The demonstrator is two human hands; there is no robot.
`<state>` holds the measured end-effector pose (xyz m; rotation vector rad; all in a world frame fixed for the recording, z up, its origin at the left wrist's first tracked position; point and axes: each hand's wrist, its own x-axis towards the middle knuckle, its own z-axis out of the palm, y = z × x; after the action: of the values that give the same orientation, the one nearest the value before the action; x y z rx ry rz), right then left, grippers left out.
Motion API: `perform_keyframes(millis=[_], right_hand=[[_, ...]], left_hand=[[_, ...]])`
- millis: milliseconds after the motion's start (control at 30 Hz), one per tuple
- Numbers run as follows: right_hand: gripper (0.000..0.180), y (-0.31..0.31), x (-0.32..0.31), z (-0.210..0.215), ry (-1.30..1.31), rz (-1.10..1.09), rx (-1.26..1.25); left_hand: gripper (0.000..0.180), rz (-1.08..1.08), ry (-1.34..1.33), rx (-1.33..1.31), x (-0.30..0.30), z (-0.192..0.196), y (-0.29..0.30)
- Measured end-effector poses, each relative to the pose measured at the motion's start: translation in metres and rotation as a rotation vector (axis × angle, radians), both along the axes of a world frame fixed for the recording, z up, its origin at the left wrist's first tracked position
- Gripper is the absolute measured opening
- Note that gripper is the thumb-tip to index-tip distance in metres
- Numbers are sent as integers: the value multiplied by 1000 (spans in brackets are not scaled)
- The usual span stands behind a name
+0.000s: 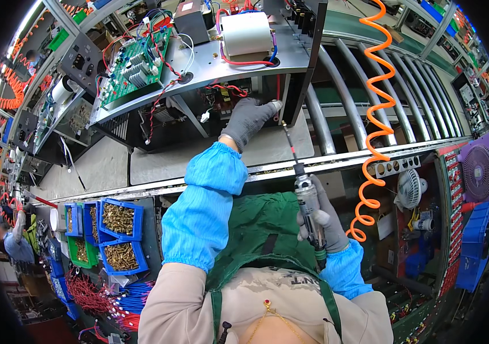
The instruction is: The person assembles an electronic device on a factory workbench. They connect wires to a circuit board, use a pneumatic screwdriver to secure components, and apply a substance with a brush to a small white box before attaching it to the assembly.
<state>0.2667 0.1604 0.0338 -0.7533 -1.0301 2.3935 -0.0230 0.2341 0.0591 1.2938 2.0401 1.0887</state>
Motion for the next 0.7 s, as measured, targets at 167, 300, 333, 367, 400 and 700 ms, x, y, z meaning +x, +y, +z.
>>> perform_keyframes(millis=[167, 300, 333, 367, 400, 700], right_hand=[[91, -1, -14, 3, -76, 27, 50], [88, 4, -20, 3, -80, 38, 51], [88, 6, -22, 2, -71, 50, 43], [88, 7, -25, 1, -62, 62, 34], [88, 9, -27, 0, -53, 76, 25], [82, 38, -71, -14, 2, 98, 90]], left_hand=[[55, -15, -29, -12, 3, -3, -1], [50, 17, 72, -16, 3, 0, -4], [48, 36, 78, -12, 4, 2, -5], [45, 37, 21, 4, 6, 3, -7], [43, 38, -36, 19, 9, 3, -10], [34, 140, 175, 118, 25, -7, -40]])
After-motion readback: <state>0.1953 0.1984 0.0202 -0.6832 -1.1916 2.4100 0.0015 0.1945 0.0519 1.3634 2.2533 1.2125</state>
